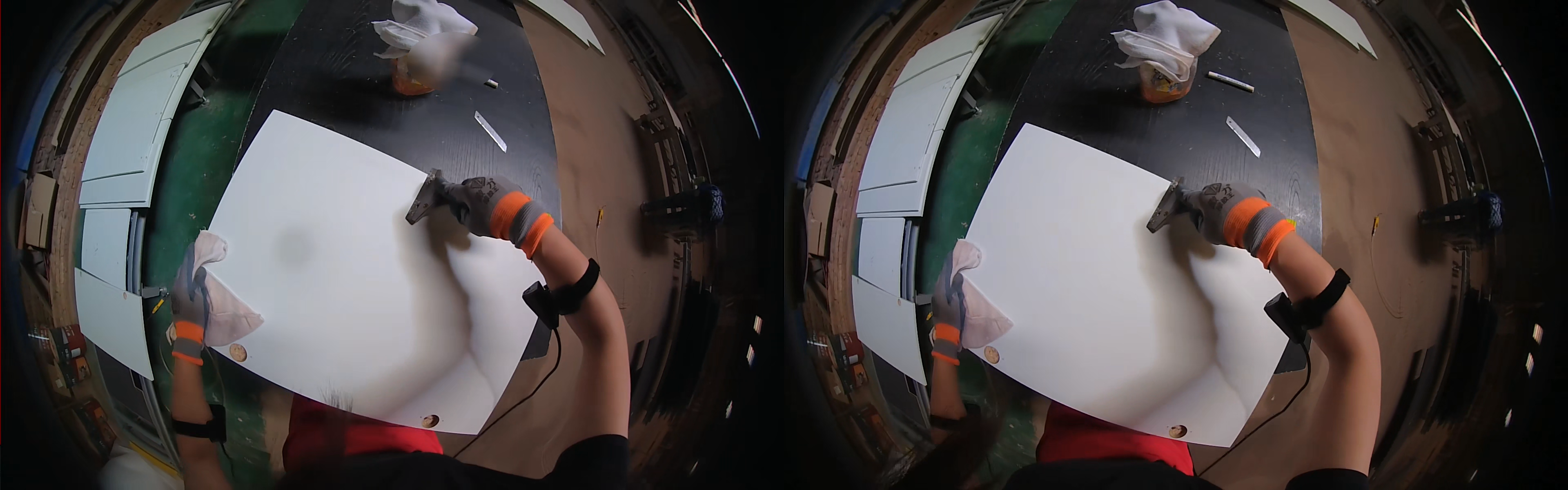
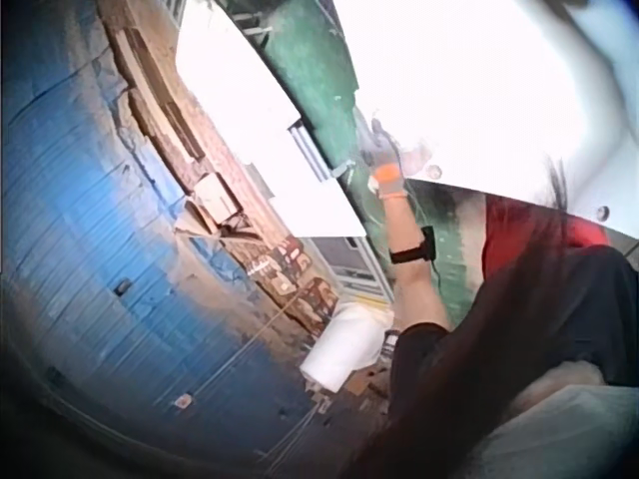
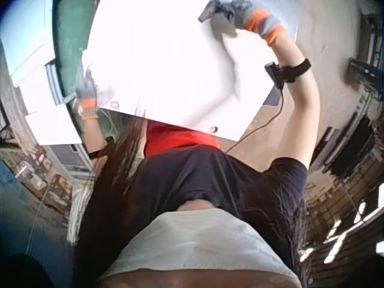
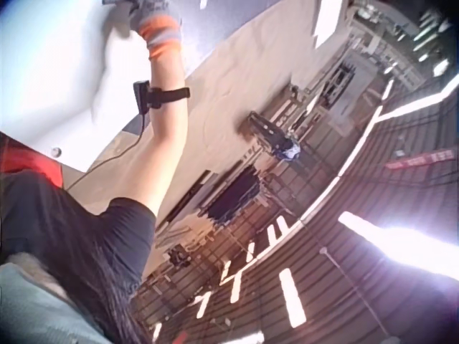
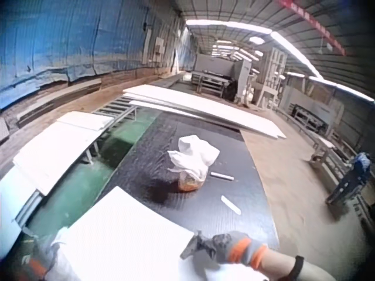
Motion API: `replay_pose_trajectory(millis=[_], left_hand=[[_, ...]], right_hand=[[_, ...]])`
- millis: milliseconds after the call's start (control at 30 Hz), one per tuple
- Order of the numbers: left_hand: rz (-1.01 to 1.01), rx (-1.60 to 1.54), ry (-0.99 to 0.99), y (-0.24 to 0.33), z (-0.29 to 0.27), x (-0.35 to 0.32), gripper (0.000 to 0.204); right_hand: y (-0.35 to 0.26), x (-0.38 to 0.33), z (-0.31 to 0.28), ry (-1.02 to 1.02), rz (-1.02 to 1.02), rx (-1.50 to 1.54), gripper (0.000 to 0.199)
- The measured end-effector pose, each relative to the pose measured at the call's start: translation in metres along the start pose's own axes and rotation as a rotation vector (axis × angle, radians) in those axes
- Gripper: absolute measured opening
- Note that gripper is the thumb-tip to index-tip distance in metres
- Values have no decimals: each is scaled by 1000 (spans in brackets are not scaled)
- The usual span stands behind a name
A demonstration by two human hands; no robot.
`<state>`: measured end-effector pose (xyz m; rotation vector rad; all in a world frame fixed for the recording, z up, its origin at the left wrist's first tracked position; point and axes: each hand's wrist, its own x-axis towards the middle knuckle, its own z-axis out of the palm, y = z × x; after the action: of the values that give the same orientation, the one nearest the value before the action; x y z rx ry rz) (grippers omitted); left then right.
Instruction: Scrape and wipe down white wooden panels to prepare or clean them in a manufacturing facility.
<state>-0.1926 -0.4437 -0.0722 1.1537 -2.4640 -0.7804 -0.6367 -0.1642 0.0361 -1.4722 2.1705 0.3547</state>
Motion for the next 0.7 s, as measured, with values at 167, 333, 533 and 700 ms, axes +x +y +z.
replay_pose_trajectory(millis=[167,333,533,700], left_hand=[[18,-38,-49,-2,-14,-19,43],[-24,-93,-36,-3,-22,-27,43],[-12,-111,-25,2,-24,-22,46],[-14,-191,-27,4,-45,-16,52]], right_hand=[[-31,58,-27,171,-186,39,23],[-83,131,-70,44,-128,-125,26],[-126,205,-106,111,-230,-139,25],[-144,221,-114,168,-290,-109,30]])
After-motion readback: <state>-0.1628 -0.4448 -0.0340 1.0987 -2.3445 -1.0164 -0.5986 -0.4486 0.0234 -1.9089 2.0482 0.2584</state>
